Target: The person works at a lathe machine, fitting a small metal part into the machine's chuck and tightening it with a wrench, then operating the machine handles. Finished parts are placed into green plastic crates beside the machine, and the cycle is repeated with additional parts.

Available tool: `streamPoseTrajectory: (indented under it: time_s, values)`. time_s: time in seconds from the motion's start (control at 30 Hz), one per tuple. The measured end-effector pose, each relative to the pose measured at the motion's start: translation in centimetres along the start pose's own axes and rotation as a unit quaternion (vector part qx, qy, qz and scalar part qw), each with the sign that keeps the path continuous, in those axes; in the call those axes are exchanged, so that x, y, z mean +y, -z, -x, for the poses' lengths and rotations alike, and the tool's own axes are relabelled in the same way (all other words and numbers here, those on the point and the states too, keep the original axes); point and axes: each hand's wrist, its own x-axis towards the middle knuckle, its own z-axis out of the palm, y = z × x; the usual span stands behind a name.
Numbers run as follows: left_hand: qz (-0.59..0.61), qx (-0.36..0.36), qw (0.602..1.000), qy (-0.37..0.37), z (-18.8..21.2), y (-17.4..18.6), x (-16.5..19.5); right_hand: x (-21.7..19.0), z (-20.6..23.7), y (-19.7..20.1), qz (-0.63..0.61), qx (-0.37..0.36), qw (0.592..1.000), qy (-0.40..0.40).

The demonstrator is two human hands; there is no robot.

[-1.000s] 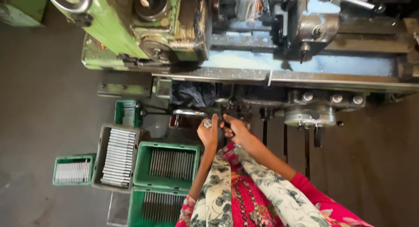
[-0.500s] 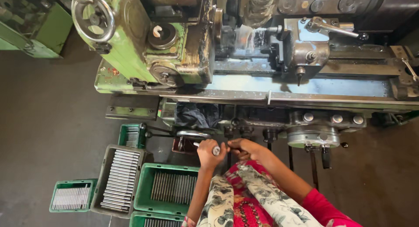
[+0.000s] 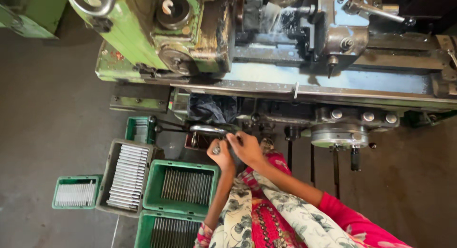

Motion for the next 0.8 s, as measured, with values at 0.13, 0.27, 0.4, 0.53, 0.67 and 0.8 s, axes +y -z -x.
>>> streamPoseTrajectory:
  time_s: [0.13,0.27,0.4,0.53,0.67,0.8]
  values:
    - [0.084,0.082,0.991,0.065,-1.1,0.9,-1.9,-1.6,0.0,-1.9,0.043,-0.014,0.999,-0.005]
    - [0.196,0.051,0.943,0.264,-1.7,2.4,-2.4,-1.9,-1.3,-1.8,0.225,-0.052,0.951,0.206]
    - [0.203,0.062,0.835,0.508,-1.3,3.7,-1.6,-1.0,-1.2,-1.1,0.103,-0.122,0.953,0.257]
    - [0.314,-0.144,0.807,0.478,-1.0,4.5,-0.2,0.7,0.0,-1.0,0.124,-0.082,0.965,0.216]
    - [0.12,-0.261,0.876,0.388,-1.0,6.6,-1.9,3.6,0.8,0.9,0.076,-0.014,0.994,0.08]
    - [-0.227,0.003,0.972,0.054,-1.5,11.7,-6.2,8.1,1.7,6.0,0.158,0.026,0.978,0.135]
